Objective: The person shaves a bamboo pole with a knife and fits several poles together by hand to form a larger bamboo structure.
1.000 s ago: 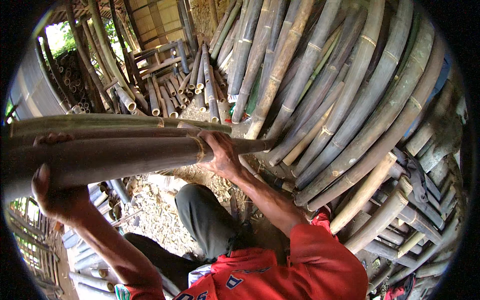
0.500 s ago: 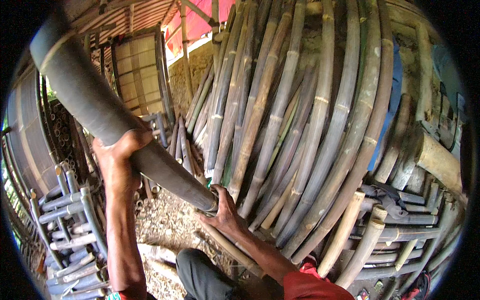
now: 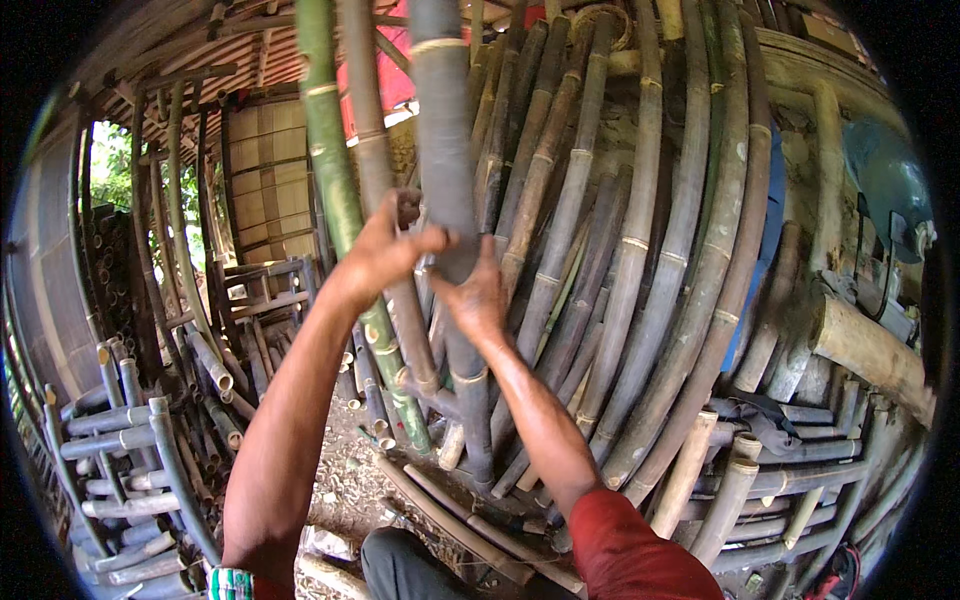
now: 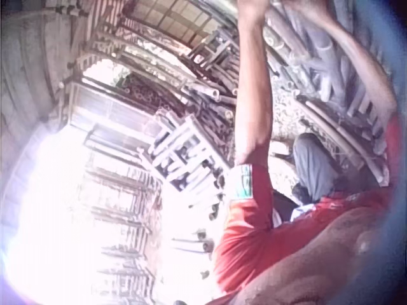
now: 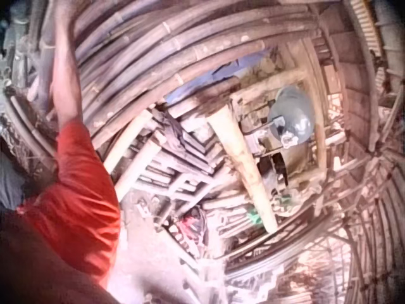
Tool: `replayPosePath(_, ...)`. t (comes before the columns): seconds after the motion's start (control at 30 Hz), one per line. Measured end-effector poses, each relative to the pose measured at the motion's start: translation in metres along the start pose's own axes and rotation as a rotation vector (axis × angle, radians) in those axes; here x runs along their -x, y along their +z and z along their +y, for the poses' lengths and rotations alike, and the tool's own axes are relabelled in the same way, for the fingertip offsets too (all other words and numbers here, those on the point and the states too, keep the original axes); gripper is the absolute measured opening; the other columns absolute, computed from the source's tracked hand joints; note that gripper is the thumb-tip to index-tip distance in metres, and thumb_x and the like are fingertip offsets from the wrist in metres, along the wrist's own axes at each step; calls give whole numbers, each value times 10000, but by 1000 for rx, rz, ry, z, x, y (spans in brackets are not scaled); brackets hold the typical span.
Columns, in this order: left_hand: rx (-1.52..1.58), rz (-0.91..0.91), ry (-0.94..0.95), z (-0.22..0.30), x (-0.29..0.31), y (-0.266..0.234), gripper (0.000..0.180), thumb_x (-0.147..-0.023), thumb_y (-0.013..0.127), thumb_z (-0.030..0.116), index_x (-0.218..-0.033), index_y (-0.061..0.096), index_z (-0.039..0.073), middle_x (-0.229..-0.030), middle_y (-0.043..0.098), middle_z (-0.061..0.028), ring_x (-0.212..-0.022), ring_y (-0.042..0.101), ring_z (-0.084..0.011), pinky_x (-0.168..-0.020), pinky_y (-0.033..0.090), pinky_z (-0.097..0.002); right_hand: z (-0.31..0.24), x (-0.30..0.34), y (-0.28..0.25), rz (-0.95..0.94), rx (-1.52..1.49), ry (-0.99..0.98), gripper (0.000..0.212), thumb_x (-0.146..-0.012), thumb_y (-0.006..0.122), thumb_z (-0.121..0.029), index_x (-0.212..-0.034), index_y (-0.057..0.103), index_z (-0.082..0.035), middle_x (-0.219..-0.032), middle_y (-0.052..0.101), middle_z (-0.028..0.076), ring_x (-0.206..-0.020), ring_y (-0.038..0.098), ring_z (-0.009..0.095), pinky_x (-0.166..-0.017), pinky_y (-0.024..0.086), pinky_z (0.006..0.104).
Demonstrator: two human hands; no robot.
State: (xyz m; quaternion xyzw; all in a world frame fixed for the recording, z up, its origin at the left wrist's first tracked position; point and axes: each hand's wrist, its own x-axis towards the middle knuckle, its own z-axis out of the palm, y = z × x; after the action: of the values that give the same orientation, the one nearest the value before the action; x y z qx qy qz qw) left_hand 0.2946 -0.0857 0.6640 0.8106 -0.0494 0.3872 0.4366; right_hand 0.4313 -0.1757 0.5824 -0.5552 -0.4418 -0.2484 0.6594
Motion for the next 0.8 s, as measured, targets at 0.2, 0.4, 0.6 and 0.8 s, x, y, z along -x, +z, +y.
replayPosePath(0.2, -343, 67, 37, -41, 168, -46, 601, -739, 792, 208, -1275, 593, 23, -1321, 545, -188, -1283, 519, -349, -1107, 412, -453, 93, -47, -43, 133, 60, -36, 1030, -679, 893, -306, -1455, 375, 129, -1333, 593, 310, -1213, 615, 370, -1048, 471, 434)
replayPosePath(0.4, 1, 478, -511, -162, 358, -92, 400, -849, 719, 100, -1225, 646, -16, -1183, 665, -105, -1070, 634, -215, -877, 543, -334, 103, -42, -95, 211, 241, -23, 1213, -698, 880, -439, -1527, 225, 159, -1553, 327, 359, -1451, 355, 430, -1211, 290, 444)
replayPosePath(0.6, -87, 678, -824, -161, 488, -141, 368, -849, 721, 185, -1186, 678, 45, -1038, 690, -34, -875, 631, -123, -749, 516, -284, 59, -15, -109, 319, 43, -81, 944, -712, 907, -268, -1410, 422, 144, -1356, 556, 256, -1180, 574, 324, -1052, 442, 397)
replayPosePath(0.8, 30, 968, -781, -145, 548, -196, 250, -893, 681, 181, -1129, 699, 99, -940, 694, -14, -851, 642, -131, -778, 514, -304, 20, 0, -128, 320, -92, -101, 863, -711, 890, -192, -1388, 466, 135, -1278, 616, 200, -1117, 596, 296, -1011, 459, 384)
